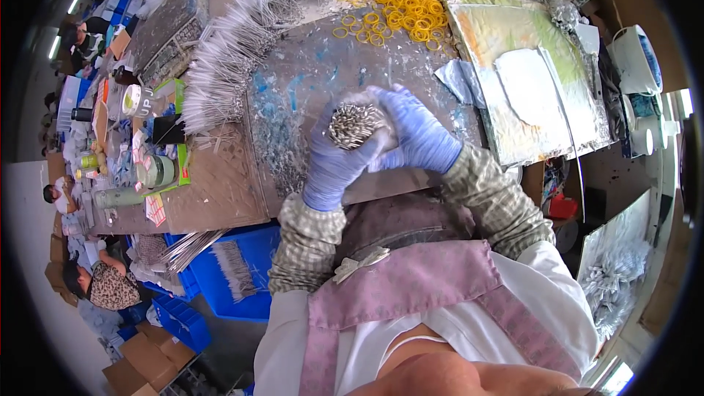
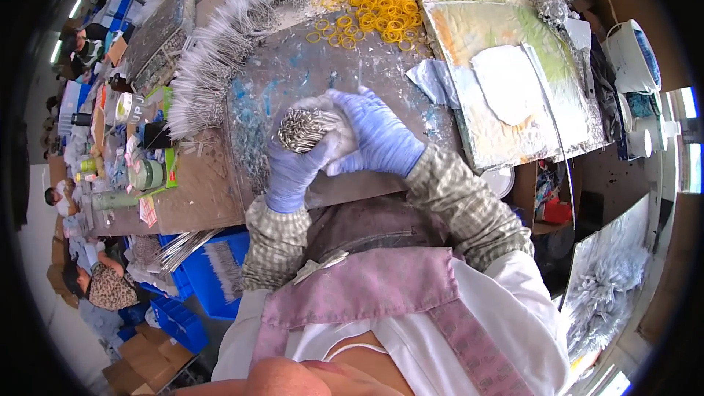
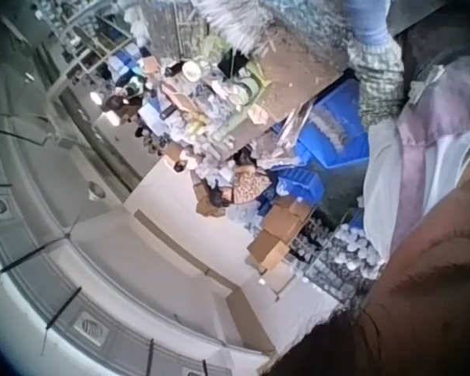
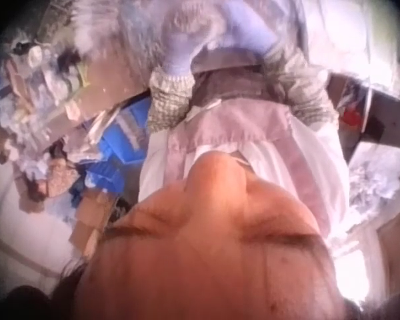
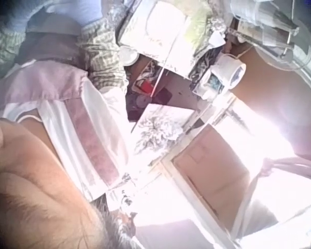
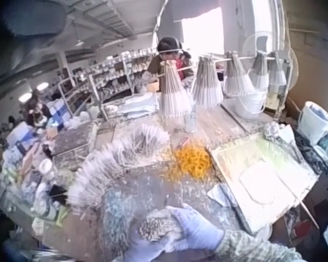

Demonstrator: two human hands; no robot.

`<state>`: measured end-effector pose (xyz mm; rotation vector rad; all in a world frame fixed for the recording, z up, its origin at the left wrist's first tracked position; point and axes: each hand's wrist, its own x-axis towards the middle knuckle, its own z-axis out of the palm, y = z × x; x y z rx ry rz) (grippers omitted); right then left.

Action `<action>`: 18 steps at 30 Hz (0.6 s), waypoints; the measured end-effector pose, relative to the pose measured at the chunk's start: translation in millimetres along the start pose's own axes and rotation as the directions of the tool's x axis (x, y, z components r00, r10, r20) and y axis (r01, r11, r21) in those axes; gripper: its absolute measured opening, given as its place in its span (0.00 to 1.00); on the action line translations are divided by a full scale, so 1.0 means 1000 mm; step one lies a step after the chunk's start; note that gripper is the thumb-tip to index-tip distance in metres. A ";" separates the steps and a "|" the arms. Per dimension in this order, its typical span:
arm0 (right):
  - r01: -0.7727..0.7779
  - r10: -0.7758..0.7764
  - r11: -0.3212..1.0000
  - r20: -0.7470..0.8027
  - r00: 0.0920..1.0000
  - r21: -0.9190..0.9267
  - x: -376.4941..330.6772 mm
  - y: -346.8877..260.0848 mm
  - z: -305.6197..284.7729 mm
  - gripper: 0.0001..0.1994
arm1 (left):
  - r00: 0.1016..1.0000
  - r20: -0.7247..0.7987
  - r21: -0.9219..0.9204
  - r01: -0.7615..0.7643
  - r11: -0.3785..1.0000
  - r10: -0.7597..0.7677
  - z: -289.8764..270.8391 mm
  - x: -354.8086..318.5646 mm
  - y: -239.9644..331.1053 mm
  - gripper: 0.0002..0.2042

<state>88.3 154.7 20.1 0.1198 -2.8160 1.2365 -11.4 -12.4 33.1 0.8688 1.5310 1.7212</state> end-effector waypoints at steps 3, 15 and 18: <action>0.094 -0.055 0.992 -0.376 0.925 0.086 -0.011 0.003 0.018 0.61 | 0.947 -0.221 0.109 -0.212 0.971 0.232 0.022 -0.002 -0.007 0.45; -0.087 0.213 0.922 -0.306 0.928 0.378 -0.008 0.003 0.035 0.52 | 0.985 -0.167 -0.124 0.016 0.992 -0.037 0.010 -0.004 -0.034 0.39; -0.209 0.212 0.952 0.009 0.977 0.226 -0.007 -0.010 -0.013 0.52 | 0.981 -0.055 -0.195 0.171 0.966 -0.185 -0.006 0.002 0.011 0.38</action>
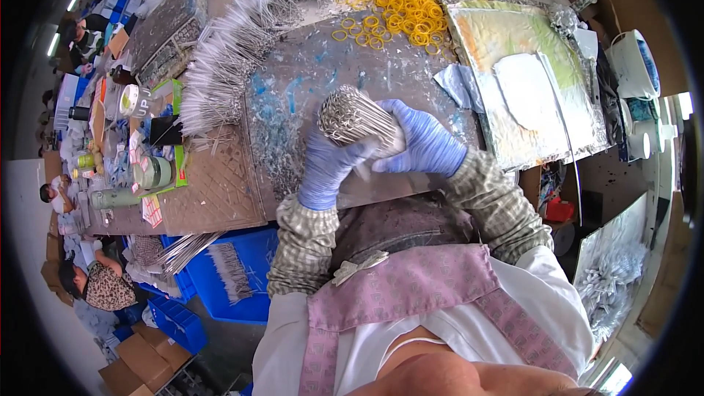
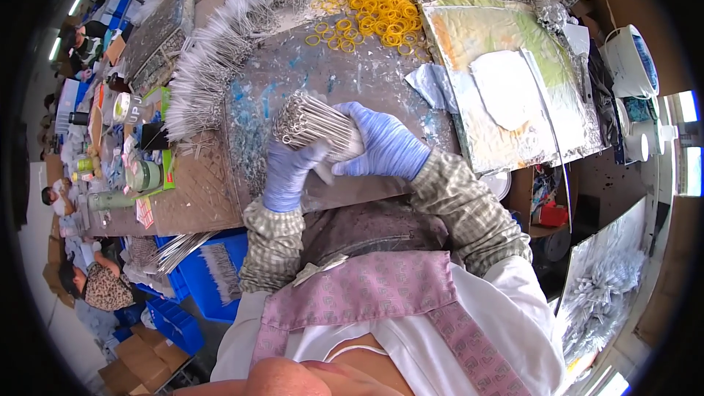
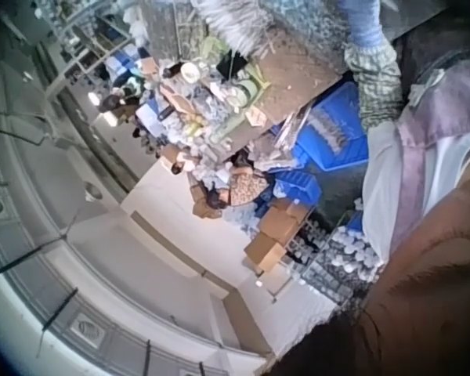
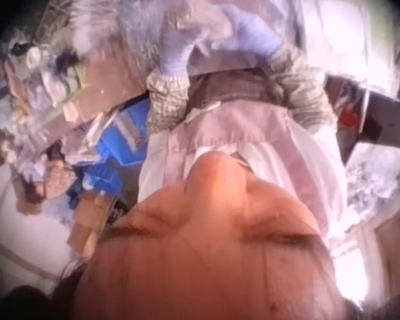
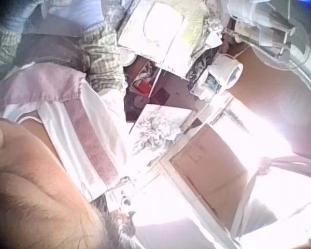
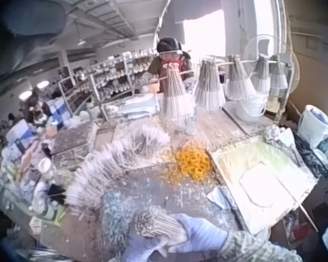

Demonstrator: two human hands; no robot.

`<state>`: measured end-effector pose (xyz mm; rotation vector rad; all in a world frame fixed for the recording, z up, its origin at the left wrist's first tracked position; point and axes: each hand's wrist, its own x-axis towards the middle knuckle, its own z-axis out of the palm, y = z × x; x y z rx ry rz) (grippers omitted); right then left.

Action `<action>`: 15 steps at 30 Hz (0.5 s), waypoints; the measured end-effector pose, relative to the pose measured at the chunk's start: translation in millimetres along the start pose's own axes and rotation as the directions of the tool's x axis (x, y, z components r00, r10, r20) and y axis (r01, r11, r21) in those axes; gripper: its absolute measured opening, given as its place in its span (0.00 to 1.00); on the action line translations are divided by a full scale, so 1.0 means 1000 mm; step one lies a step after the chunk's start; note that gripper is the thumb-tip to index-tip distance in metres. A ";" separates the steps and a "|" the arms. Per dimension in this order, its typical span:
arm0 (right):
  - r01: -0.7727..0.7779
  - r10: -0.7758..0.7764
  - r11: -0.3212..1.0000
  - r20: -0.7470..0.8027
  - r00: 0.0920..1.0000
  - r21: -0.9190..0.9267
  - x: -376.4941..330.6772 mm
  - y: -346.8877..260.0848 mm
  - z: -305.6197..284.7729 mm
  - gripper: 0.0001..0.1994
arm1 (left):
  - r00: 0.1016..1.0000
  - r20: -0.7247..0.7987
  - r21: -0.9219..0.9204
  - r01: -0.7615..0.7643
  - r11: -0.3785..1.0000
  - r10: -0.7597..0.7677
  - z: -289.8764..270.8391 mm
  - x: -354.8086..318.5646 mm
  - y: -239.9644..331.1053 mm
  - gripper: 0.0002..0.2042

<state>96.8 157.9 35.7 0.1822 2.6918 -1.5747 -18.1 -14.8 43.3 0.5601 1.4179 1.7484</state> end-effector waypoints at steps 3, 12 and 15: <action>0.100 -0.086 0.981 -0.087 0.993 0.168 -0.003 -0.017 0.008 0.52 | 0.916 -0.113 0.108 -0.374 0.921 0.385 0.024 0.006 0.005 0.40; 0.199 -0.292 0.927 -0.277 0.916 -0.317 0.004 0.051 0.038 0.46 | 0.873 0.102 0.583 -0.440 0.683 0.476 -0.009 0.015 -0.086 0.44; 0.159 -0.252 0.927 -0.250 0.935 -0.340 0.005 0.063 0.045 0.47 | 0.871 0.069 0.527 -0.446 0.723 0.486 -0.005 0.016 -0.089 0.43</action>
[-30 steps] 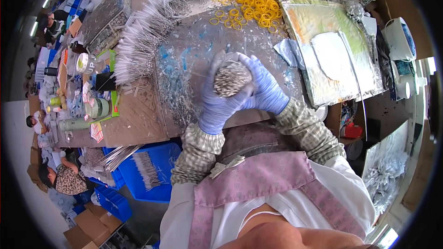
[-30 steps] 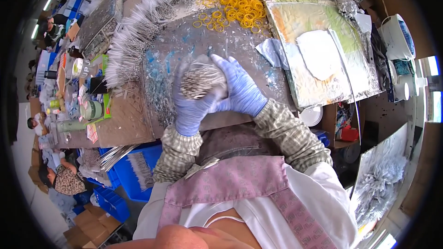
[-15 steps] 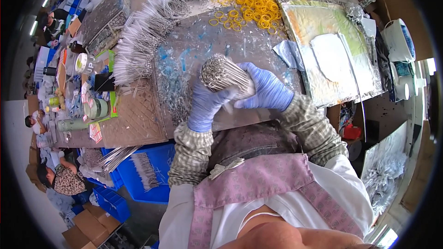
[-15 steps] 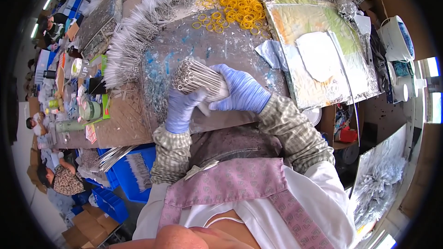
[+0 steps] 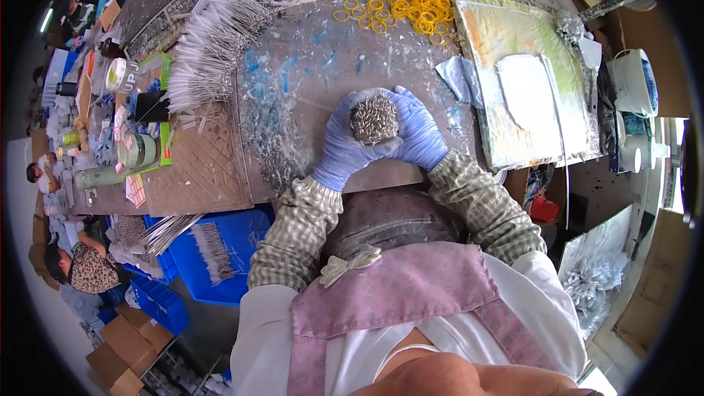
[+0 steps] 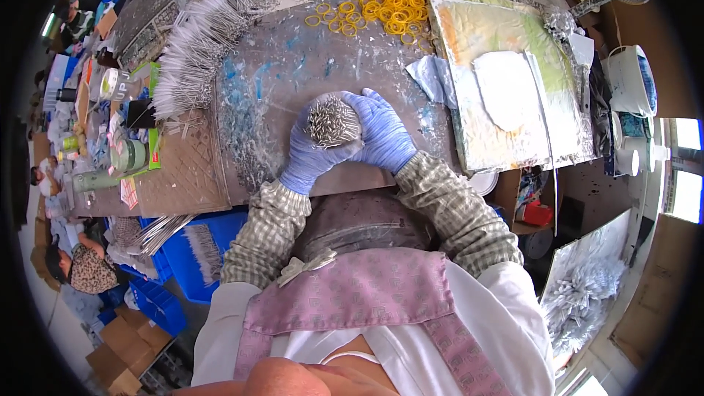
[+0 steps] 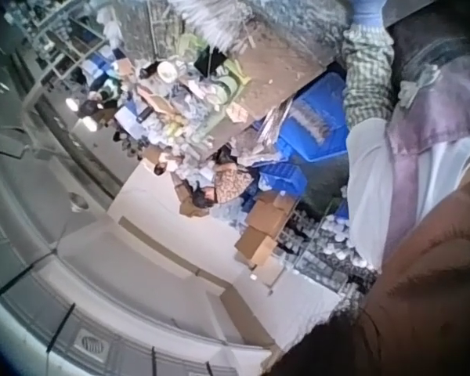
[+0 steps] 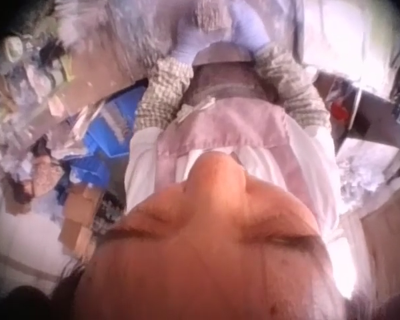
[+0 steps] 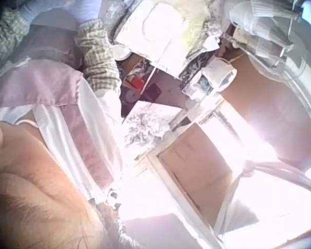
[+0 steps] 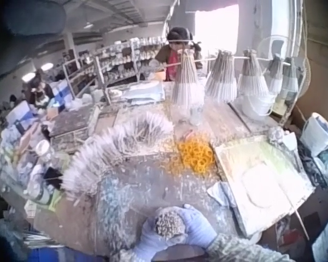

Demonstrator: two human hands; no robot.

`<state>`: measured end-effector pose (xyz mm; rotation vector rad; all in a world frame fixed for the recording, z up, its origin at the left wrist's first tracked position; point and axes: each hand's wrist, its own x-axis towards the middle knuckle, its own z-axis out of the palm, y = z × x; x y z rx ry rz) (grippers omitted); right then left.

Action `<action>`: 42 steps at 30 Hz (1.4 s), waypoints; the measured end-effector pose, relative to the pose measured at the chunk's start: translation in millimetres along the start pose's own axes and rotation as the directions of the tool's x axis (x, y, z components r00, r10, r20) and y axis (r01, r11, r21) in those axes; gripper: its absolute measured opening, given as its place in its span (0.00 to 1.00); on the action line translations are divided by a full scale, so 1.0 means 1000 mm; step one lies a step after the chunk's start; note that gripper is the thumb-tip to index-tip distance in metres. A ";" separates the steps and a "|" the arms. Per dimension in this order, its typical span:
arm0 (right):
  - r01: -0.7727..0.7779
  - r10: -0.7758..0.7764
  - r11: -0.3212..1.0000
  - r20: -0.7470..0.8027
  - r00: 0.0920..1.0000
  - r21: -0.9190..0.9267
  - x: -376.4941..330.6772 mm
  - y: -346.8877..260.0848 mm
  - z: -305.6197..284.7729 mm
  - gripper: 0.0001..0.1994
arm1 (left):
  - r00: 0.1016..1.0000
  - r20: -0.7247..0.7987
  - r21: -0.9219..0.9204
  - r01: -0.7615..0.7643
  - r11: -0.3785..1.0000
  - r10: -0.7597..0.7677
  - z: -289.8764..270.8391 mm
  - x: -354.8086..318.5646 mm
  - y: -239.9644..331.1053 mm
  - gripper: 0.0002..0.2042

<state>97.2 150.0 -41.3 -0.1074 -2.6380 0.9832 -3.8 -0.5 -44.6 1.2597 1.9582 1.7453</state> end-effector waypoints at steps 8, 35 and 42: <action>-0.011 0.013 0.998 0.038 0.999 -0.061 -0.001 0.015 0.014 0.51 | 0.998 -0.040 -0.007 0.041 0.999 -0.041 0.006 -0.004 -0.011 0.44; 0.066 -0.067 0.998 -0.085 0.994 -0.013 0.002 -0.008 0.007 0.43 | 0.979 0.040 -0.231 0.204 0.951 -0.201 -0.003 -0.002 0.003 0.44; 0.098 -0.107 0.977 -0.037 0.994 -0.192 0.006 -0.026 -0.006 0.46 | 0.959 0.043 -0.474 0.267 0.839 -0.281 -0.001 -0.006 0.042 0.39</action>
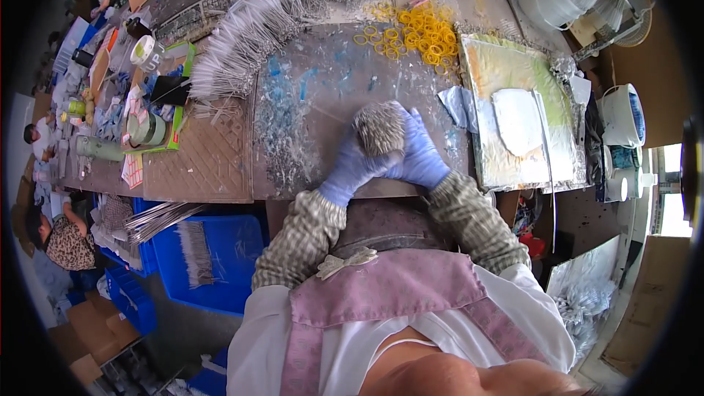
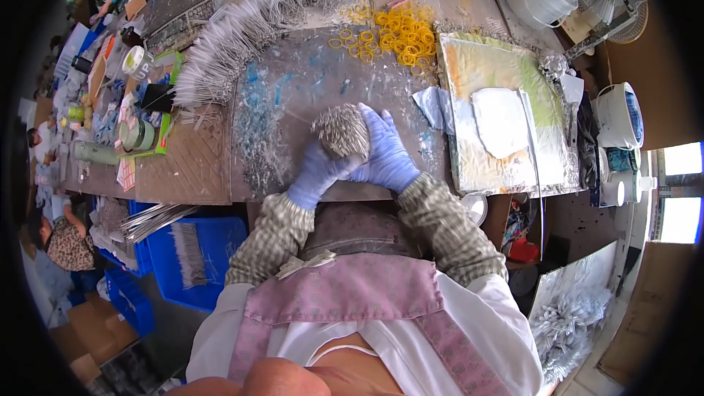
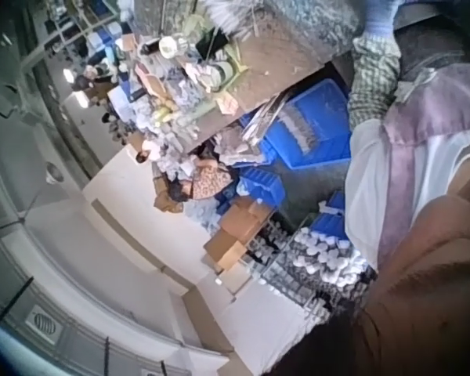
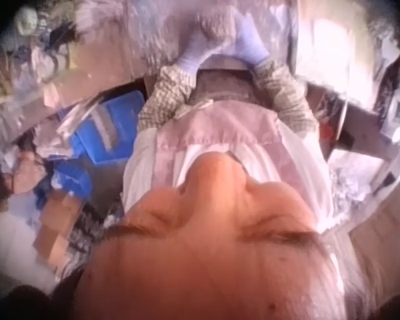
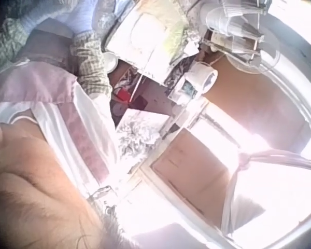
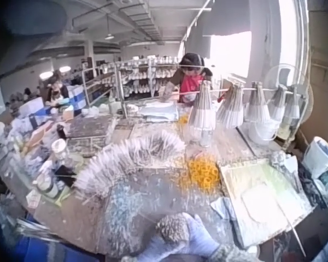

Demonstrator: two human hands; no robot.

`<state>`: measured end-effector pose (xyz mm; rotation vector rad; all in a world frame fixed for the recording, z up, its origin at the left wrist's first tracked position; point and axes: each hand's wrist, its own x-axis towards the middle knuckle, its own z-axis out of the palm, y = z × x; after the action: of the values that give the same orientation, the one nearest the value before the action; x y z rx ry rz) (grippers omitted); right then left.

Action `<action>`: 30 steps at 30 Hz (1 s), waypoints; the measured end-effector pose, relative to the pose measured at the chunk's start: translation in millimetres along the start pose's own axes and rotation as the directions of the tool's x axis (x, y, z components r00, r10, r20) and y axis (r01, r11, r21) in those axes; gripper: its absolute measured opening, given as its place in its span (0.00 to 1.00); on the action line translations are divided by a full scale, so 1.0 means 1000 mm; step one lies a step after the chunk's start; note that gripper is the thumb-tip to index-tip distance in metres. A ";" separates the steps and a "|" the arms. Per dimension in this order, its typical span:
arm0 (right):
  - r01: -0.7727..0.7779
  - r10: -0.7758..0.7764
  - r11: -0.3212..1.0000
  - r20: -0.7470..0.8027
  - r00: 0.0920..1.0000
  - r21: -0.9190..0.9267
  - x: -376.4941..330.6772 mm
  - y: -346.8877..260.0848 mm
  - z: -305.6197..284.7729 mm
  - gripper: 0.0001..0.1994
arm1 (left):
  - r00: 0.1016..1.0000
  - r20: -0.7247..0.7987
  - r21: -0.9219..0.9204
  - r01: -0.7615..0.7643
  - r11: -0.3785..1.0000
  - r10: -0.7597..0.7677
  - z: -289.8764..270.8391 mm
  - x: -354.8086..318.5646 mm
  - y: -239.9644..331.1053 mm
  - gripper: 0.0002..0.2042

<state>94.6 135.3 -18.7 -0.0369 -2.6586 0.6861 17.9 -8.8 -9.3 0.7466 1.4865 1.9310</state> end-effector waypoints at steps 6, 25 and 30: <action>-0.290 0.040 0.732 0.386 0.922 0.617 0.014 0.001 -0.033 0.47 | 0.983 0.113 -0.057 0.153 0.987 -0.146 -0.014 0.003 0.019 0.38; -0.271 0.259 0.779 0.103 0.960 0.566 0.003 0.001 -0.002 0.49 | 0.997 -0.042 -0.223 0.056 0.973 -0.067 0.005 0.009 -0.006 0.38; -0.133 0.029 0.948 0.337 0.941 0.288 0.018 0.006 -0.035 0.52 | 0.992 -0.077 0.161 -0.084 0.983 0.097 -0.001 0.026 0.038 0.34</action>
<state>91.1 159.0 12.9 0.0586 -2.8378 1.2249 -4.5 1.3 29.7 0.8241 1.6994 1.9497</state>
